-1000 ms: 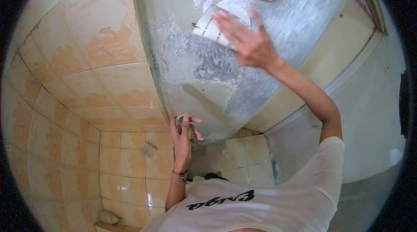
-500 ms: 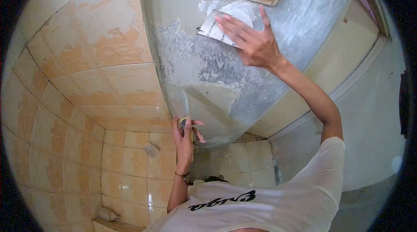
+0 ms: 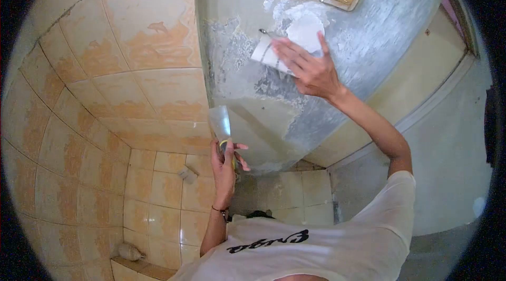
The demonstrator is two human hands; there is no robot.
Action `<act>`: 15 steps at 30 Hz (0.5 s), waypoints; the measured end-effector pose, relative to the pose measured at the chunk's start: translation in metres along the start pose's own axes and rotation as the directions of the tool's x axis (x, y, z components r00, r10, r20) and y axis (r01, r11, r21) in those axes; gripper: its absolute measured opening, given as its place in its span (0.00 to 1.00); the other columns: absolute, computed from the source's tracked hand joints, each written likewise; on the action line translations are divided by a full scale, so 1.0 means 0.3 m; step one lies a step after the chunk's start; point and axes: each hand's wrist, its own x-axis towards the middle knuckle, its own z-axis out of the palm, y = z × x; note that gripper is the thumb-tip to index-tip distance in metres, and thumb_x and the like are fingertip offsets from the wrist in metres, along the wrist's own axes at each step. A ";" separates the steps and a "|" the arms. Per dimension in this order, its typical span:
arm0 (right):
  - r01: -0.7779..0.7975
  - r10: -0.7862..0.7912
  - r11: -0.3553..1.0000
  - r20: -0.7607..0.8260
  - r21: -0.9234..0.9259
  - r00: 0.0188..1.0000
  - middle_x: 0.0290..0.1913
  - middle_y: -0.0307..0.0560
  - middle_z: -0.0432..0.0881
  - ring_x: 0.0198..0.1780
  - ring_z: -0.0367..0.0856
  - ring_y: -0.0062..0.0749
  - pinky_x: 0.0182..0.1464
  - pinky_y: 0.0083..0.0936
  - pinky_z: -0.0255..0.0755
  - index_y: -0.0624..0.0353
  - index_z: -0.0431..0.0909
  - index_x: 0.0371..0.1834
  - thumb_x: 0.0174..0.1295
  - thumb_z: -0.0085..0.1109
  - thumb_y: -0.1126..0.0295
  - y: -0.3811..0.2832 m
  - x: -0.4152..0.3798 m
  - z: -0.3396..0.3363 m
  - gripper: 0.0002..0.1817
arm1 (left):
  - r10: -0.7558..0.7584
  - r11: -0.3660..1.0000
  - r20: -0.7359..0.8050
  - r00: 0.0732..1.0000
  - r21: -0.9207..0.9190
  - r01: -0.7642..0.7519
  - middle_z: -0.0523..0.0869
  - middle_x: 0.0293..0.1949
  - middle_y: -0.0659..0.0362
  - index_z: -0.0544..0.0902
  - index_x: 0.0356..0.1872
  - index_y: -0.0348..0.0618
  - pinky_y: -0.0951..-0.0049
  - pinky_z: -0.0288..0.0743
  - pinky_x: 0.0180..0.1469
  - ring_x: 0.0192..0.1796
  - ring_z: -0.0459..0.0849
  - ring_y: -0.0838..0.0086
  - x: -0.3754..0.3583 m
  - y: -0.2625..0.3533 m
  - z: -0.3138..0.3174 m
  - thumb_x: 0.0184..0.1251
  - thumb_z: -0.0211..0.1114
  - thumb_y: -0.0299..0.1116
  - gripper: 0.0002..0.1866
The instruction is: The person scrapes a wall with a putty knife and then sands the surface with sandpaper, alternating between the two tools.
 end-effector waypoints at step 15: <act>-0.110 0.109 0.992 0.019 0.069 0.994 0.79 0.32 0.65 0.79 0.63 0.21 0.80 0.67 0.25 0.52 0.68 0.76 0.59 0.51 0.70 -0.057 -0.018 0.016 0.36 | -0.027 0.998 0.009 1.000 0.050 0.026 0.86 0.41 0.49 0.64 0.58 0.39 0.72 0.80 0.25 0.23 0.79 0.76 0.011 0.040 -0.037 0.83 0.53 0.41 0.17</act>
